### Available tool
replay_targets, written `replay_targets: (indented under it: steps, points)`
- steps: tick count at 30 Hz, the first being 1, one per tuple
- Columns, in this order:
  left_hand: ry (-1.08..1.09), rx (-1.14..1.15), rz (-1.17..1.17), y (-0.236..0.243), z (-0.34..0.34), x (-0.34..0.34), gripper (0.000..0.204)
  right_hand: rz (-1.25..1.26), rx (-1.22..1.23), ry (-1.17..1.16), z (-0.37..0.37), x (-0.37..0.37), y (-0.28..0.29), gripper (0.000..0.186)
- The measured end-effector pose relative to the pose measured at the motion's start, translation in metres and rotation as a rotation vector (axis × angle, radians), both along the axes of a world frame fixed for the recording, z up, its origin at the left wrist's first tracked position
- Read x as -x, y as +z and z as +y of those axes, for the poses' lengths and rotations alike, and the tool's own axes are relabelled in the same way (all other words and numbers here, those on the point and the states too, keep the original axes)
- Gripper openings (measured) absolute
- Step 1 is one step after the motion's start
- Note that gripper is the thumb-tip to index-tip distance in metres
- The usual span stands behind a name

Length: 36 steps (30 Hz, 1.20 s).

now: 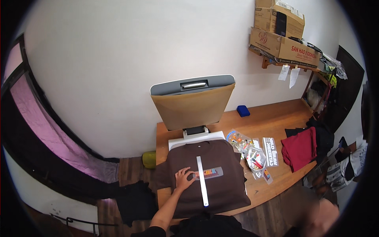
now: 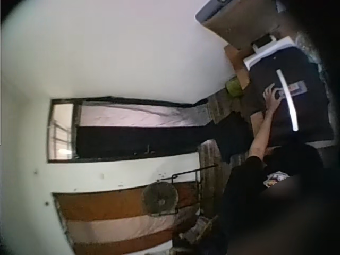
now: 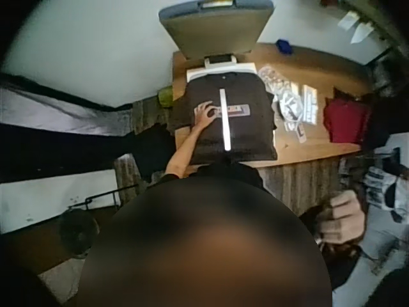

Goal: Aligning a transfer design on a t-shirt using a ruler at a heat press station.

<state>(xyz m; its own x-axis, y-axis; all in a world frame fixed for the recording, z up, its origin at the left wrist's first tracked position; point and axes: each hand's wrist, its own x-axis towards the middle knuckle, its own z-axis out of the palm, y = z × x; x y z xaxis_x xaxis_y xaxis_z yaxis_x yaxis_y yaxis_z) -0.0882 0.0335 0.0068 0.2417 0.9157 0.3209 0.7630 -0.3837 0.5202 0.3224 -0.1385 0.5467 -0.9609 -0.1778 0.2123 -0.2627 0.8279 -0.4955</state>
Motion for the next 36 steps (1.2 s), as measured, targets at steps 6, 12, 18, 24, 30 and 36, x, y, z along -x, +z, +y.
replay_targets:
  steps: [6,12,18,24,30,36]
  points:
    - [0.11,-0.019,-0.008,-0.002,-0.001,0.002,0.033,0.362,0.51,-1.107,0.077,0.04,-0.227,0.01]
    - [0.052,-0.034,0.015,-0.002,0.0,0.002,0.033,0.069,0.047,-1.32,0.142,0.078,-0.409,0.02]
    - [0.017,0.042,-0.097,0.002,-0.006,0.005,0.043,-0.008,0.021,-1.458,0.155,0.112,-0.496,0.029]
    - [0.046,-0.011,0.134,0.001,-0.044,-0.006,0.051,0.064,-0.019,-1.559,0.148,0.122,-0.526,0.041]
    - [0.071,-0.016,0.165,0.001,-0.049,-0.009,0.046,0.079,0.033,-1.594,0.142,0.126,-0.522,0.035]
    - [0.132,0.047,0.061,-0.003,-0.069,-0.014,0.043,0.23,0.071,-1.5,0.111,0.145,-0.516,0.021]
